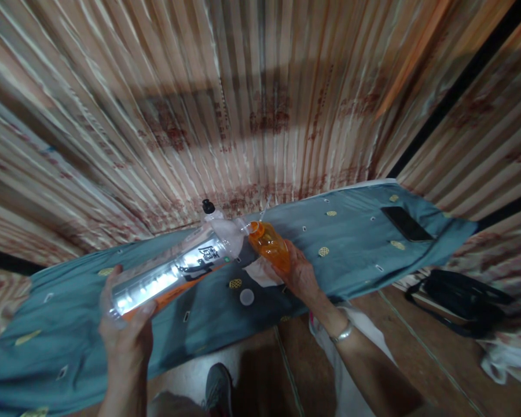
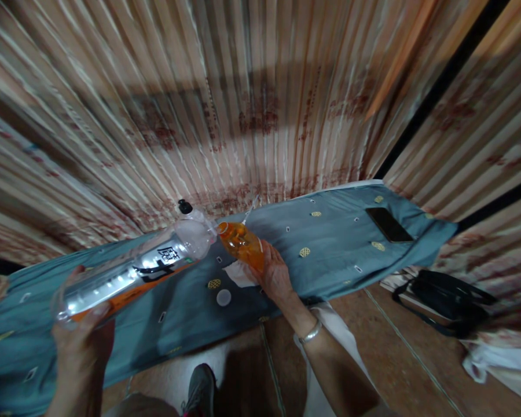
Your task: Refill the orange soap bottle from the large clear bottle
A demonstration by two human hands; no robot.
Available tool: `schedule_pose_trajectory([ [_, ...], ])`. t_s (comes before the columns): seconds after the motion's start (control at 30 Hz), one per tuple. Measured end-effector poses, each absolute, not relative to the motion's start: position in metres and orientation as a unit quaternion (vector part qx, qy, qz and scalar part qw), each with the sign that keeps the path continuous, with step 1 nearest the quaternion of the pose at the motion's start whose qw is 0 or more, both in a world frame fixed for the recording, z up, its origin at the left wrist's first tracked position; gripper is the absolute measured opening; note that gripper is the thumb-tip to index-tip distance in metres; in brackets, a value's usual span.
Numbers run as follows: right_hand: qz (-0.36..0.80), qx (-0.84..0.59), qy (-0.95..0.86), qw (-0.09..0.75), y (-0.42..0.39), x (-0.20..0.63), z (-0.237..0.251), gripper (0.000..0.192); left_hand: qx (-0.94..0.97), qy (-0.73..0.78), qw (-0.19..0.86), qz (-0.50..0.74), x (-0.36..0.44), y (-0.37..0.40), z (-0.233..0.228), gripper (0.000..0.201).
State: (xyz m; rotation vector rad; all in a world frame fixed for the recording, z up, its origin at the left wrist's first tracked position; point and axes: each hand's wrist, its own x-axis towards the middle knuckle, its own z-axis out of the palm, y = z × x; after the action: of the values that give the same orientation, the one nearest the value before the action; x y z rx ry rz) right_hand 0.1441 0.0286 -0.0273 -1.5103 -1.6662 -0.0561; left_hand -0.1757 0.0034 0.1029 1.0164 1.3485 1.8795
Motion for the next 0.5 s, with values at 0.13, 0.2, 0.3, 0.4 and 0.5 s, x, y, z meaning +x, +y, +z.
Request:
schedule_pose_trajectory([
  [0.13,-0.006,-0.609,-0.668,0.428,0.0277,0.1452,-0.0255,0.069,0.374,0.509,0.296,0.716,-0.1741,0.0045,0.1044,0.103],
  [0.2,-0.006,-0.609,-0.671,0.423,0.0274,0.1459,-0.0254,0.069,0.369,0.503,0.297,0.723,-0.1735,0.0043,0.1049,0.103],
  [0.3,-0.004,-0.606,-0.676,0.420,0.0268,0.1464,-0.0252,0.068,0.359,0.492,0.308,0.731,-0.1720,0.0036,0.1062,0.102],
  [0.4,-0.007,-0.607,-0.674,0.421,0.0267,0.1461,-0.0254,0.068,0.359,0.489,0.313,0.731,-0.1705,0.0032,0.1073,0.101],
  [0.5,-0.021,-0.606,-0.672,0.424,0.0274,0.1455,-0.0263,0.069,0.366,0.491,0.302,0.731,-0.1711,0.0029,0.1065,0.097],
])
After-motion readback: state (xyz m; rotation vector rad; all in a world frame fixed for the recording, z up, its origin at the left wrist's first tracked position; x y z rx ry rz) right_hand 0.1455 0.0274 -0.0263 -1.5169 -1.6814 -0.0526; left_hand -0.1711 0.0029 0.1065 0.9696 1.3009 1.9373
